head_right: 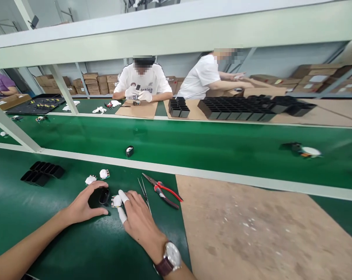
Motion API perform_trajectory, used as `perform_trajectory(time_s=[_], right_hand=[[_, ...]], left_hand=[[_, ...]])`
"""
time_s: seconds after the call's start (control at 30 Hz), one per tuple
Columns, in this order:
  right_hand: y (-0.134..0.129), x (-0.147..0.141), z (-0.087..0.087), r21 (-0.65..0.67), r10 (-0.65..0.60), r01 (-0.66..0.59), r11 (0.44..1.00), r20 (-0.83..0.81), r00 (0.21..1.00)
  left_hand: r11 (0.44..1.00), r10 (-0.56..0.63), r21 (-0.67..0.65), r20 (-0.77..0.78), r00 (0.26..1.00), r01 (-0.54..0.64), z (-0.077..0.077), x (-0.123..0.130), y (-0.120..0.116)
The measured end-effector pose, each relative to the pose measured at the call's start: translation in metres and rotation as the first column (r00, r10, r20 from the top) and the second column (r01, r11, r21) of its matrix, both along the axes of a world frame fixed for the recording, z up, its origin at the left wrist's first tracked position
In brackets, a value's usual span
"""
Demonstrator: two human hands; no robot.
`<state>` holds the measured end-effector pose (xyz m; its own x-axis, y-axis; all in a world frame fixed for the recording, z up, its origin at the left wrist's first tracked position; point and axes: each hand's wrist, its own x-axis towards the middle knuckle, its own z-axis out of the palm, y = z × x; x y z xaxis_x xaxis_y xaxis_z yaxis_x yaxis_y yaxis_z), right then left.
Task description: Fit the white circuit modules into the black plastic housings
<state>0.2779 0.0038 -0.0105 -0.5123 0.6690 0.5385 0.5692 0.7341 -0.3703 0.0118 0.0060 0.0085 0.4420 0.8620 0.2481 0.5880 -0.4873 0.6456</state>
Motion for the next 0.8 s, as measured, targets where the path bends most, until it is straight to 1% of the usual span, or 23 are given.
perform_trajectory(time_s=[0.07,0.13,0.27,0.37,0.43,0.5,0.6,0.67,0.73,0.8], right_hand=[[-0.001,-0.001,0.001,0.015,-0.022,0.023,1.000,-0.060,0.998],[-0.002,-0.002,0.005,0.033,-0.040,0.045,0.998,-0.133,0.990],[-0.006,-0.003,0.018,0.048,-0.038,0.051,0.998,-0.246,0.969],[-0.010,-0.004,0.024,0.065,-0.024,0.041,0.997,-0.246,0.969],[-0.011,-0.003,0.025,0.070,-0.026,0.044,0.997,-0.236,0.971],[-0.010,-0.002,0.024,0.072,-0.031,0.049,0.996,-0.243,0.970],[-0.009,-0.002,0.023,0.073,-0.031,0.052,0.996,-0.264,0.964],[-0.010,-0.002,0.023,0.070,-0.025,0.046,0.997,-0.269,0.963],[-0.011,-0.004,0.024,0.068,-0.015,0.035,0.997,-0.274,0.962],[-0.013,-0.006,0.024,0.070,-0.003,0.024,0.997,-0.283,0.959]], left_hand=[[0.999,0.010,-0.047,0.006,1.000,-0.009,0.000,0.000,-0.002],[0.998,0.003,-0.057,0.019,1.000,-0.002,-0.001,0.000,-0.003],[1.000,0.026,0.000,0.012,1.000,-0.026,-0.009,0.001,-0.004],[0.997,0.057,0.048,-0.035,0.998,-0.055,-0.011,0.001,-0.005],[0.998,0.062,0.031,-0.069,0.996,-0.059,-0.008,0.001,-0.005],[0.999,0.045,-0.026,-0.085,0.995,-0.047,-0.003,0.000,-0.005],[0.988,-0.018,-0.156,-0.052,0.998,0.010,0.006,0.000,-0.005],[0.975,-0.065,-0.216,-0.017,0.998,0.060,0.010,0.002,-0.005],[0.972,-0.094,-0.218,0.003,0.996,0.092,0.011,0.005,-0.004],[0.981,-0.096,-0.171,0.011,0.995,0.096,0.010,0.007,-0.004]])
